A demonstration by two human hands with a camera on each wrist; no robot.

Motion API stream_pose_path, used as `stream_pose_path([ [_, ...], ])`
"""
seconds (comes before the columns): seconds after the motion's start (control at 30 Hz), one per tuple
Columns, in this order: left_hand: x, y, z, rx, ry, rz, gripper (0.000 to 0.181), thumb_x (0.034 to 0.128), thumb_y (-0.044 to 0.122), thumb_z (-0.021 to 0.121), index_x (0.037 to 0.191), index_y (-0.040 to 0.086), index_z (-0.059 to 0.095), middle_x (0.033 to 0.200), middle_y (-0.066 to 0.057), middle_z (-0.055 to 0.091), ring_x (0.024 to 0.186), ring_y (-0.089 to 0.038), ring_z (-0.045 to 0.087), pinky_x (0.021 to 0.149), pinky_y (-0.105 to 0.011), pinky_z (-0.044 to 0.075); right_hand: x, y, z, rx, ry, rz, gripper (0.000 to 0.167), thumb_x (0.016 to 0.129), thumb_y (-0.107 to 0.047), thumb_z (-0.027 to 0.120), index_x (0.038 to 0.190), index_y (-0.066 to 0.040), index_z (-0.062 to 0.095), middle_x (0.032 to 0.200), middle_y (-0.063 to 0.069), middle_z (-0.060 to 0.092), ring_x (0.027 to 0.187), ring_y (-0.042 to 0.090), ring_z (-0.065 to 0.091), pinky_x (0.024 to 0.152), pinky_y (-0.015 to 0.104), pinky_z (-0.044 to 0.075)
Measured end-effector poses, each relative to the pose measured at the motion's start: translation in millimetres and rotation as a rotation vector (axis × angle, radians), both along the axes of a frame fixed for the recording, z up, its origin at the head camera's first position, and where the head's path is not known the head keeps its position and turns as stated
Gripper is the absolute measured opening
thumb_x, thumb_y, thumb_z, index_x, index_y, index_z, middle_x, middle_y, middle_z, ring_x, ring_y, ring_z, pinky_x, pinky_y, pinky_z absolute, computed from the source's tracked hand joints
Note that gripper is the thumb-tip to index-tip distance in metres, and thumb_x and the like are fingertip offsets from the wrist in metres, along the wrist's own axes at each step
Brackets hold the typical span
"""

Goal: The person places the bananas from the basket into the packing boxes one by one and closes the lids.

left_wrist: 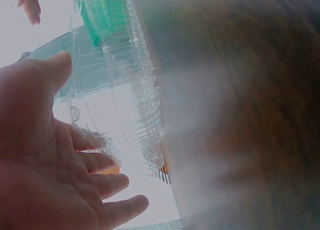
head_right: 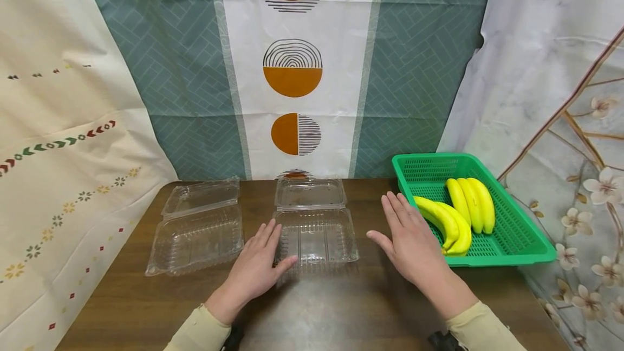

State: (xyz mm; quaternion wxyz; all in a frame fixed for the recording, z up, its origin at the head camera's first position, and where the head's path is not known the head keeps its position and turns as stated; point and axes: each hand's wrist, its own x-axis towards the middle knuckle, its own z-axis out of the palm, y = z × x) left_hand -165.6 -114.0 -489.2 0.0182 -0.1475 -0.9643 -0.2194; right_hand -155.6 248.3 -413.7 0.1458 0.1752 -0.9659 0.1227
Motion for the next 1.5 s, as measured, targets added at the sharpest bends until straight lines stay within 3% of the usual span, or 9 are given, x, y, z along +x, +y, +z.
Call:
stream_pose_path([
  [0.43,0.5,1.2,0.2,0.002,0.001,-0.003,0.095,0.1061,0.065,0.065,0.173,0.004,0.035,0.181,-0.019,0.023,0.166,-0.043,0.021,0.129,-0.065,0.026,-11.9,43,4.8,0.032,0.107,-0.038,0.089,0.109,-0.045,0.07,0.169,0.01,0.031,0.172,0.033,0.034,0.16,0.052,0.029,0.133,0.058,0.018],
  [1.07,1.1,0.8,0.7,0.009,0.012,0.002,0.094,0.106,0.062,0.067,0.172,0.003,0.035,0.18,-0.02,0.025,0.166,-0.044,0.023,0.129,-0.066,0.027,-31.9,93,7.1,0.004,-0.015,-0.15,0.087,0.117,-0.046,0.055,0.171,0.011,0.017,0.173,0.039,0.023,0.161,0.058,0.018,0.134,0.06,0.007],
  [1.5,0.1,0.7,0.1,0.013,0.017,0.004,0.093,0.1057,0.061,0.068,0.172,0.003,0.036,0.18,-0.019,0.025,0.166,-0.044,0.023,0.129,-0.066,0.027,-40.6,119,2.3,0.028,-0.057,-0.208,0.089,0.118,-0.049,0.049,0.168,0.016,0.016,0.172,0.042,0.018,0.161,0.06,0.013,0.129,0.07,0.011],
])
